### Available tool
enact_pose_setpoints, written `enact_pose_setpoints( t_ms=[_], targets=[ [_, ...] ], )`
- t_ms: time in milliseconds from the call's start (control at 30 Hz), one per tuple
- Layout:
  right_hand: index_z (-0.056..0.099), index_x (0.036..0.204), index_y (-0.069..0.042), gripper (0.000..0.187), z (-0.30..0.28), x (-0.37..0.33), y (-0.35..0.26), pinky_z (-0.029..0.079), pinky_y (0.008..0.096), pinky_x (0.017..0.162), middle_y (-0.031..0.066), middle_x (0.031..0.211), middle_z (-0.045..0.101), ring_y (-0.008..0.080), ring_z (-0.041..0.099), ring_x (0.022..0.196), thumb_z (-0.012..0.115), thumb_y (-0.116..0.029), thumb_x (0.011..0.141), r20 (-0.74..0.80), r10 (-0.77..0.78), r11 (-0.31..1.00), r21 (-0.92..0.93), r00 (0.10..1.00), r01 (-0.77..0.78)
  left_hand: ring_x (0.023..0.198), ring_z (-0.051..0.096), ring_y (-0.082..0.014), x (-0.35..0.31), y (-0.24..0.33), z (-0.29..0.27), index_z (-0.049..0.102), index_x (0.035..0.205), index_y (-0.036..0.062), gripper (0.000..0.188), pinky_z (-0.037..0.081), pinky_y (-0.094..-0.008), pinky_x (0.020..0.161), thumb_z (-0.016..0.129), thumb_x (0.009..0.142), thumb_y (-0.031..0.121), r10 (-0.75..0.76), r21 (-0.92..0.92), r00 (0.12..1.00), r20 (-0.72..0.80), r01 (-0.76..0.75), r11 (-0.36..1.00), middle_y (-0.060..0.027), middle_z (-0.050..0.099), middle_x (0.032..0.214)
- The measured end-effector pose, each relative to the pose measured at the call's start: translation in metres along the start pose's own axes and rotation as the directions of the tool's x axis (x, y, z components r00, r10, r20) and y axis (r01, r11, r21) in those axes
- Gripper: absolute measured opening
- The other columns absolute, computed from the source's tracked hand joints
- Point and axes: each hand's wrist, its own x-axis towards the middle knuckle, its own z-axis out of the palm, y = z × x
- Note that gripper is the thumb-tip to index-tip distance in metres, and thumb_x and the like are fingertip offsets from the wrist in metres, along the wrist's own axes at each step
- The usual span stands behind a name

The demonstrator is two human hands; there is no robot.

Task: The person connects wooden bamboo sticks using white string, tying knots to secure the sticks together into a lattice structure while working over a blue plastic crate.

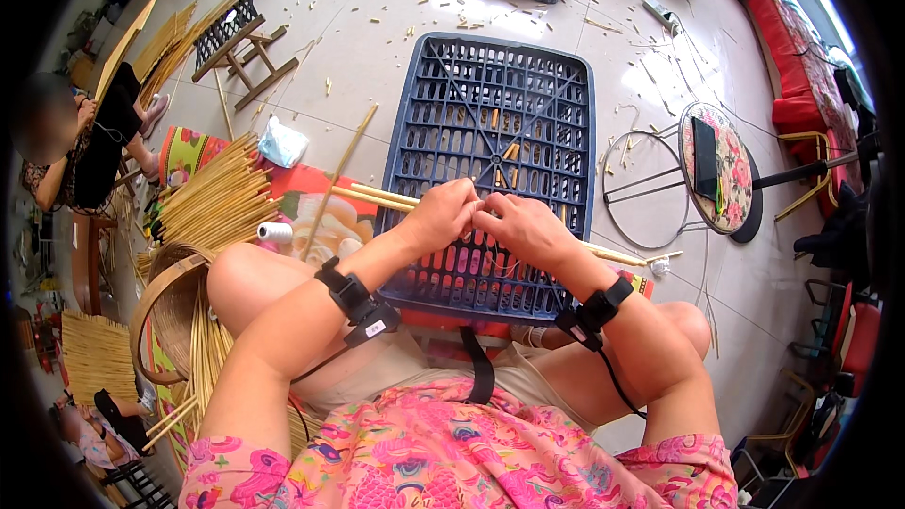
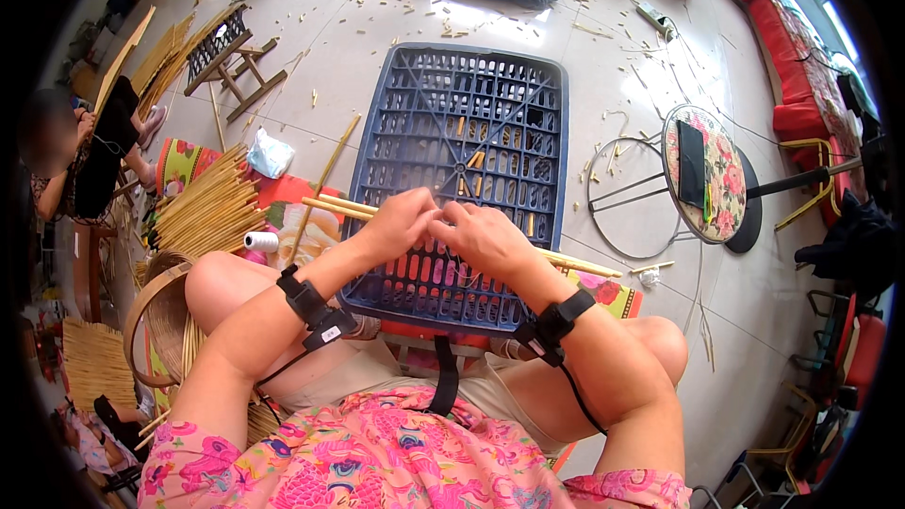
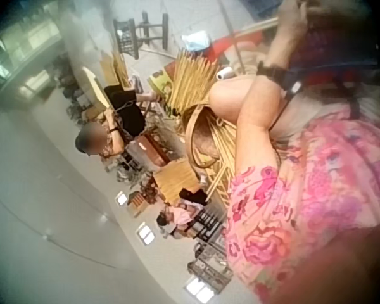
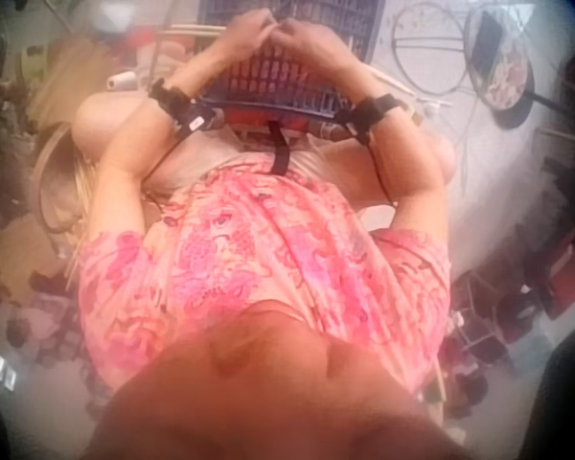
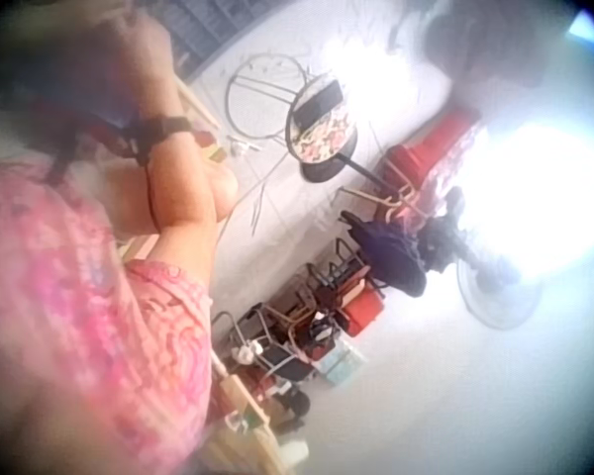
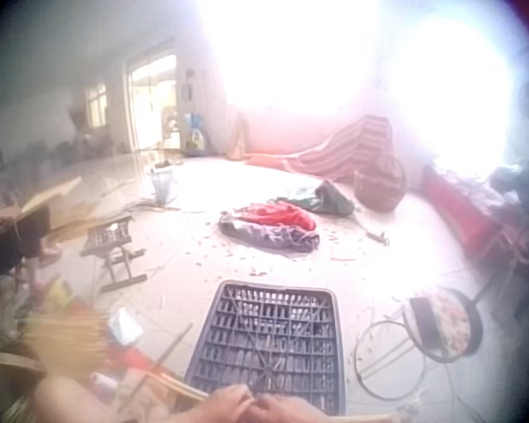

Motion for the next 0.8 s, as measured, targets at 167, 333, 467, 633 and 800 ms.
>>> enact_pose_setpoints(
  t_ms=[167,333,467,633,800],
  targets=[
    [0.053,0.094,-0.010,0.023,-0.006,-0.009,-0.005,0.049,0.0344,0.070,0.0078,0.100,0.051,0.0243,0.054,0.095,0.056,-0.009,0.071,-0.132,-0.066,0.996,-0.076,0.989,0.056,0.053,0.058,-0.0182,-0.002,0.002,0.001,0.047,0.079,0.0017,0.012,0.044,-0.0300,0.049,0.048,0.088,0.009,0.069,0.049,0.998,-0.012,-0.069,0.996,-0.0097,0.056,0.064],
    [0.053,0.095,-0.010,0.025,-0.005,-0.015,-0.007,0.048,0.0333,0.077,0.0072,0.105,0.049,0.0234,0.053,0.097,0.056,-0.008,0.070,-0.157,-0.062,0.994,-0.096,0.986,0.047,0.054,0.058,-0.0210,-0.003,0.000,0.004,0.047,0.079,0.0015,0.010,0.044,-0.0322,0.052,0.050,0.086,0.008,0.149,0.090,0.988,-0.041,-0.144,0.985,-0.0108,0.055,0.064],
    [0.054,0.095,-0.009,0.025,-0.006,-0.012,-0.013,0.047,0.0331,0.079,0.0071,0.106,0.049,0.0227,0.053,0.098,0.056,-0.009,0.070,-0.178,-0.056,0.994,-0.106,0.982,0.038,0.054,0.057,-0.0222,-0.003,0.002,0.002,0.047,0.079,0.0012,0.009,0.045,-0.0333,0.054,0.050,0.085,0.007,0.106,0.033,0.994,-0.028,-0.105,0.994,-0.0116,0.054,0.066],
    [0.049,0.085,-0.006,0.009,-0.002,-0.007,-0.018,0.049,0.0383,0.064,0.0098,0.080,0.057,0.0281,0.059,0.076,0.054,-0.008,0.078,-0.272,0.059,0.964,0.266,0.961,0.016,0.056,0.057,-0.0274,-0.002,0.009,0.003,0.046,0.078,0.0004,0.010,0.045,-0.0371,0.053,0.050,0.084,0.007,0.055,-0.010,0.998,-0.019,-0.055,0.998,-0.0150,0.053,0.069],
    [0.048,0.086,-0.004,0.009,-0.035,-0.012,-0.025,0.047,0.0433,0.060,0.0151,0.068,0.059,0.0351,0.059,0.067,0.051,-0.012,0.083,0.180,0.365,0.863,0.301,0.913,-0.405,0.054,0.058,-0.0231,-0.004,0.013,0.001,0.045,0.078,0.0000,0.009,0.046,-0.0340,0.051,0.049,0.084,0.003,-0.020,-0.109,1.000,0.016,0.022,0.994,-0.0134,0.053,0.067]
  ],
)
